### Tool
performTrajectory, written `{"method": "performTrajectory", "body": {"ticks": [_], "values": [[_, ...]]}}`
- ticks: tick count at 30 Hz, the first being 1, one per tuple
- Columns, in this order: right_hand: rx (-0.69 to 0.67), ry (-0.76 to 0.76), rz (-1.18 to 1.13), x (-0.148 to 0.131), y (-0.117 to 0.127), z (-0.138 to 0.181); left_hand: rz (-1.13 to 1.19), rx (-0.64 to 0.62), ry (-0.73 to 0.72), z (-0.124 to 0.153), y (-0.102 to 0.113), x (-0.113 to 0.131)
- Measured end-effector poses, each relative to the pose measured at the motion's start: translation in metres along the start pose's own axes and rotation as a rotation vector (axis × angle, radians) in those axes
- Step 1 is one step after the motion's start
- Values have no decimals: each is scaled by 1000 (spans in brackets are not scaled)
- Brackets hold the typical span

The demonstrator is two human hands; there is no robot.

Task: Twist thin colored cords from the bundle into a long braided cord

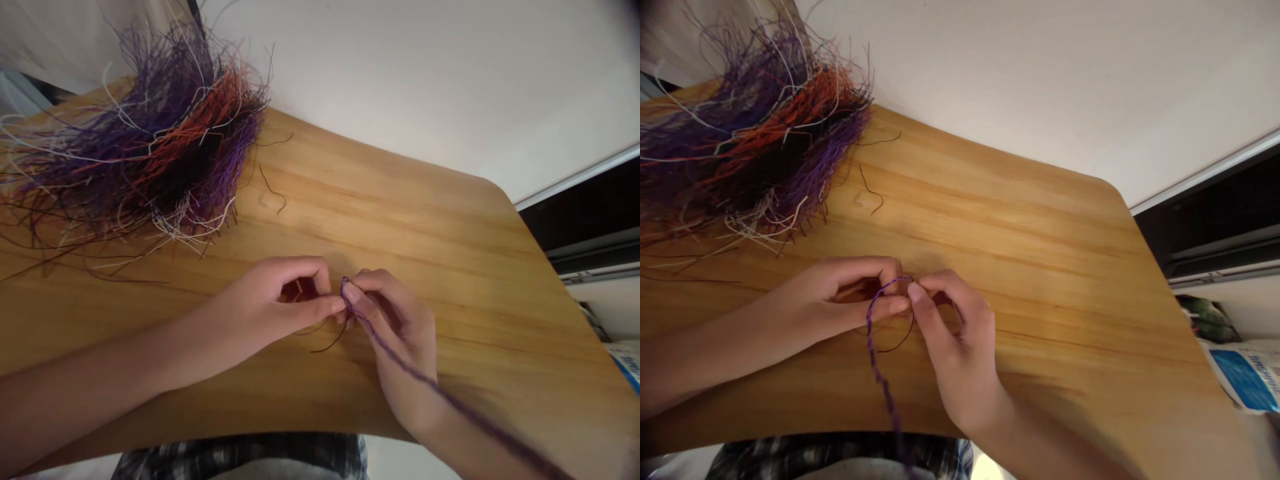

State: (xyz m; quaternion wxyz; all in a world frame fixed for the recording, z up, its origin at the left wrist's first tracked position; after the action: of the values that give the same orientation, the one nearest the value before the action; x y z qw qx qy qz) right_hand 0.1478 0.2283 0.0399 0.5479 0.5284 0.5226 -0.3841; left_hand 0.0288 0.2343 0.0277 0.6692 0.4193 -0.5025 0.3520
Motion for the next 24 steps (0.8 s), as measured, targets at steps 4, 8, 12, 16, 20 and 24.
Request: {"method": "performTrajectory", "body": {"ticks": [4, 8, 12, 16, 20, 24], "values": [[-8, -65, -1, 6, -1, -3, -170, 171, -159, 3, 10, 16], [-65, -110, -52, 9, -5, -6, -166, 83, -131, 5, 7, 15], [-165, -180, -167, 10, -13, -5, -167, 148, -93, 5, 13, 11], [-200, -239, -199, 15, -17, -6, -263, 252, -105, 7, 18, 14], [-183, -257, -228, 17, -17, -7, -303, 254, -98, 7, 17, 15], [-142, -259, -181, 15, -15, -7, -284, 235, -83, 7, 16, 13]]}}
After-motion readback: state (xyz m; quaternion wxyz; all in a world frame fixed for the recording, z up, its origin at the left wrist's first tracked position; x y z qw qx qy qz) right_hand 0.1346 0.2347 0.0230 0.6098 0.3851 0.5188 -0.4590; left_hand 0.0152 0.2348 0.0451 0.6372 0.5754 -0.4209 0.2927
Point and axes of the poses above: each hand's wrist, its own z-axis away from the middle knuckle, its own y-axis out of the back of the hand, x = y × z, the point moved 8 cm from there along -z, towards the middle knuckle, and after that the axes turned 3 degrees about x, right-handed, at the moved point
